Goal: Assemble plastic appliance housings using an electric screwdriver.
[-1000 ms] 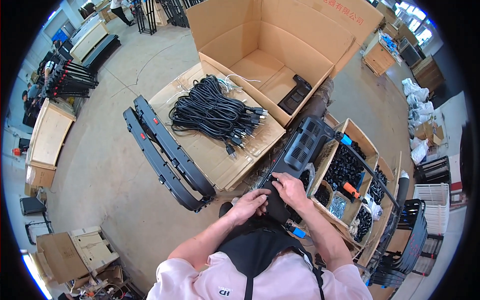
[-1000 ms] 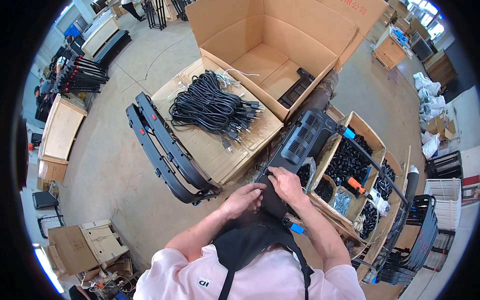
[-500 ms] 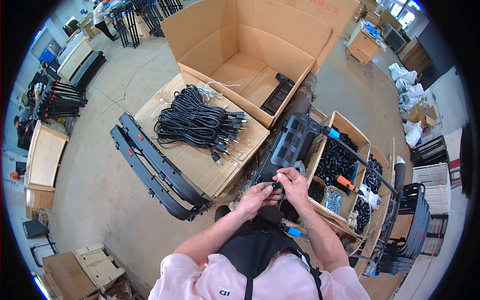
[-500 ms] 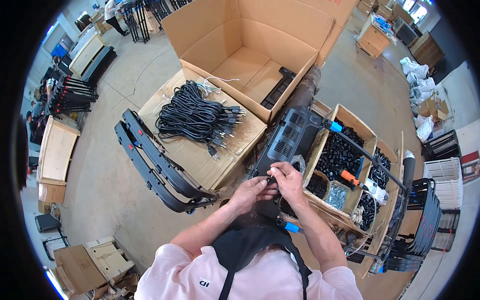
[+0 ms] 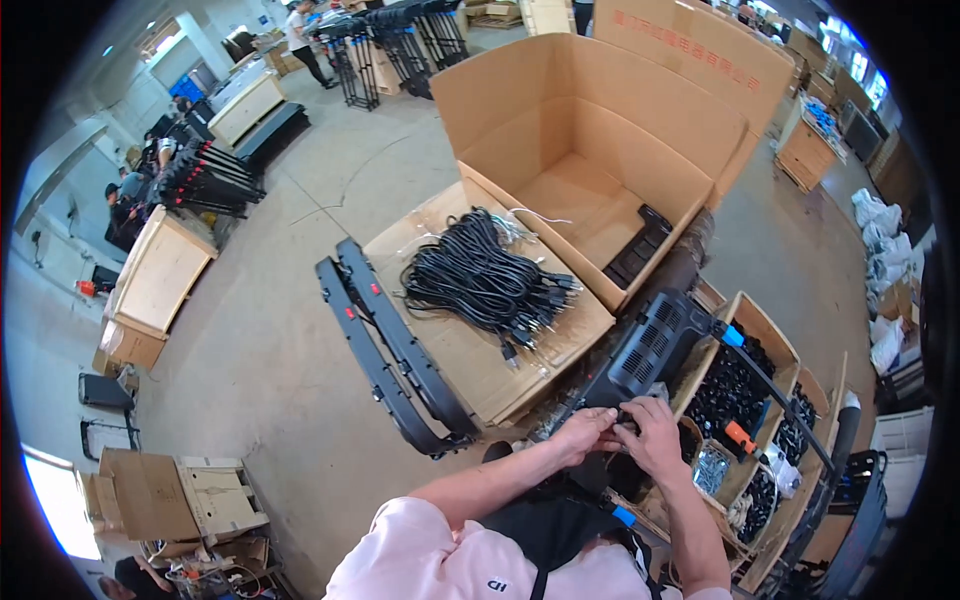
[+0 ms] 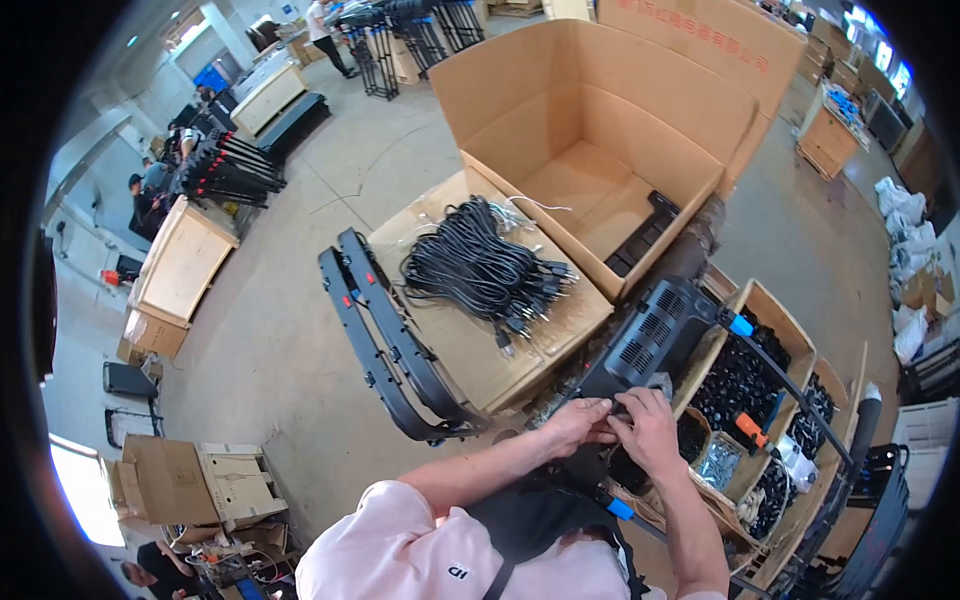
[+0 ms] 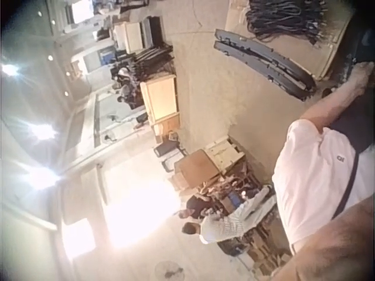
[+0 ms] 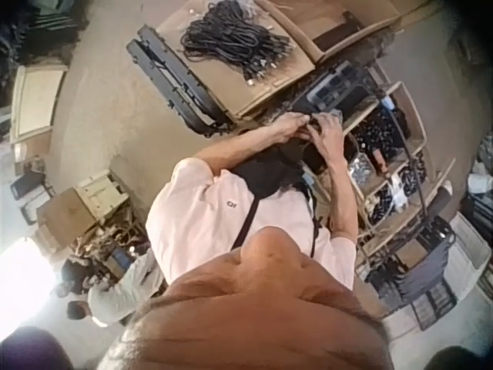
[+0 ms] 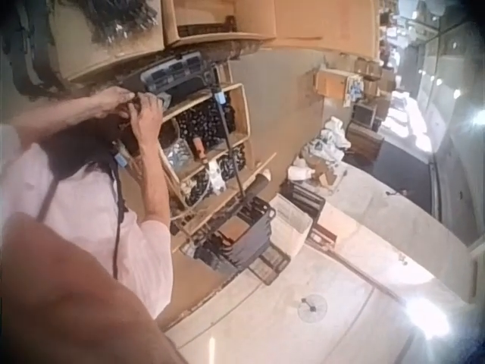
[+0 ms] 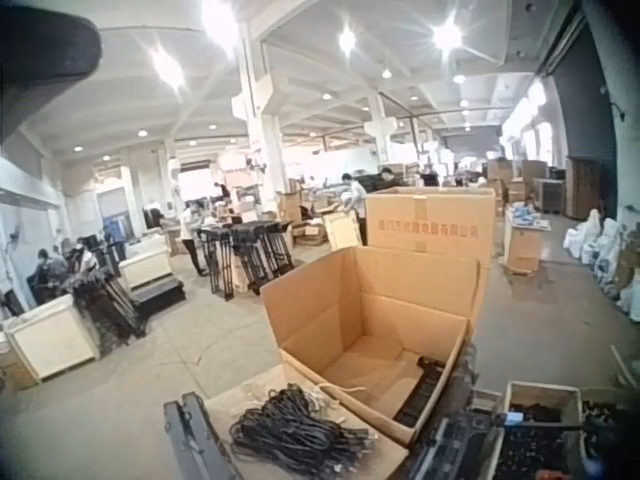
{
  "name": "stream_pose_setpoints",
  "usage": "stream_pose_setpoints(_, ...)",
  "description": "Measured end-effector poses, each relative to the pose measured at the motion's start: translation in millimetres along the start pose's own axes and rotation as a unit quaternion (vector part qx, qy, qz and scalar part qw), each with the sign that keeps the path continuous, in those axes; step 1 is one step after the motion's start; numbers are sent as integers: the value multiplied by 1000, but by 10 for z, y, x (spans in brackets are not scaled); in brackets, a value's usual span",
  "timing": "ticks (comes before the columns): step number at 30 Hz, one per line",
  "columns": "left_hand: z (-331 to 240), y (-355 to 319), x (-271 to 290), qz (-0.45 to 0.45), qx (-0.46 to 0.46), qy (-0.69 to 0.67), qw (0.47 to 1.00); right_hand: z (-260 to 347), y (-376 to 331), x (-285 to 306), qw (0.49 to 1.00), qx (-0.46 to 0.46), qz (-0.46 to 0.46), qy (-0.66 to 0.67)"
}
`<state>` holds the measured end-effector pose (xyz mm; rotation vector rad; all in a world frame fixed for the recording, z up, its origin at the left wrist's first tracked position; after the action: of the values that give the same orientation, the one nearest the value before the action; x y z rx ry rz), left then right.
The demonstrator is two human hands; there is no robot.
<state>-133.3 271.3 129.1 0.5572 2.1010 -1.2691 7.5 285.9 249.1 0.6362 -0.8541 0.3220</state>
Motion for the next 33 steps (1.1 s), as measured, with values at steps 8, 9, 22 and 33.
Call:
stream_pose_setpoints(8, -246, -101, -255, -1, -9, 11, 1000, -744, 291, 151, 997, -58, -37, -36)
stream_pose_setpoints(9, -204, -114, -245, 8, 3, 26, 1000, -858, 345, 160, 996, -60, -48, -55)
stream_pose_setpoints(22, 129, -298, -147, 11, 26, 77, 997, -1609, 1053, -258, 994, -66, -31, -76)
stream_pose_setpoints(33, 103, -227, -175, 6, 23, 79, 997, -1580, 1034, -116, 991, -93, 8, -93)
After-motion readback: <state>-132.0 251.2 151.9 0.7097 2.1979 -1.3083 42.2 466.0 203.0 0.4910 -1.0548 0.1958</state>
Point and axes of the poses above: each hand's wrist, its own y-axis towards the middle knuckle, its own x-axis out of the back of the hand, z = x × y, the point moved 3 cm from there along y, towards the middle knuckle, and after that the axes turned 13 degrees about x, right-handed, at the moved point
